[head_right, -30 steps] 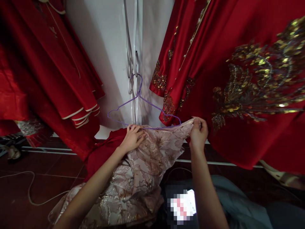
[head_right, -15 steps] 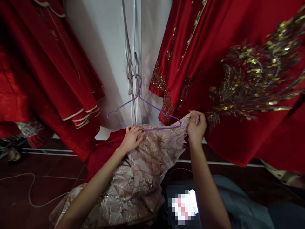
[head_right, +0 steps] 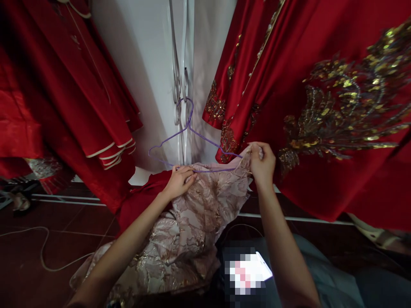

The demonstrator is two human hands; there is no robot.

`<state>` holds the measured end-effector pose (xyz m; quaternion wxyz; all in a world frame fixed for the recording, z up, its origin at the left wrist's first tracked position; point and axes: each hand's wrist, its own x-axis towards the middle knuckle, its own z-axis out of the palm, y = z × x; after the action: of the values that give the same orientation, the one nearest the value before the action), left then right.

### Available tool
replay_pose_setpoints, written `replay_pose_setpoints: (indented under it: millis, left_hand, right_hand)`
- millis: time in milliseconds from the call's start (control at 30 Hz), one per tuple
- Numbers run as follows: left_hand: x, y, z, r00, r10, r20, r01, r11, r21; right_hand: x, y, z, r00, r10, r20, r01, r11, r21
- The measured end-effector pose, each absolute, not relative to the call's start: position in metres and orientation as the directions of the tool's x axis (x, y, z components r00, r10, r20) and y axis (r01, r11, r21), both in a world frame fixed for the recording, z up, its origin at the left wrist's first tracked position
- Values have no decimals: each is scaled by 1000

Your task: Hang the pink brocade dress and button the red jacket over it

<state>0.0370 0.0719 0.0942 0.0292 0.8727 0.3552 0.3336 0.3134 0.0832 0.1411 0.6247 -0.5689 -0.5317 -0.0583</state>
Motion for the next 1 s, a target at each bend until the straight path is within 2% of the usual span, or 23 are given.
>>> replay_pose_setpoints:
  millis: [133,233,400,467,533,667,1000]
  left_hand:
    - [50,67,92,474,666,576,571,-731,375]
    - [62,63,91,415,687,596,531,-715,454]
    - [44,68,92,323,682,657,352,-731,585]
    - [17,77,90,221,708,670,323,-702,635]
    - [-18,88,85,35,736,676,374,-637,674]
    - [-80,111,70,-173,789,590,475,-458,751]
    - [-112,133,52,-210,817,537,424,-419,803]
  right_hand:
    - [284,85,159,258,569,781,746,397,-535]
    - [267,85,160,238,541,806,800,362,-479]
    - [258,86,153,196,575,794,835,327,-442]
    - [260,88,153,207,573,793,833,321,-450]
    - [263,90,155,205,584,785,817,339,-466]
    - [271,93,160,171,616,769,764,410,-498]
    - [282,103,162,153,619,770,764,420,-489]
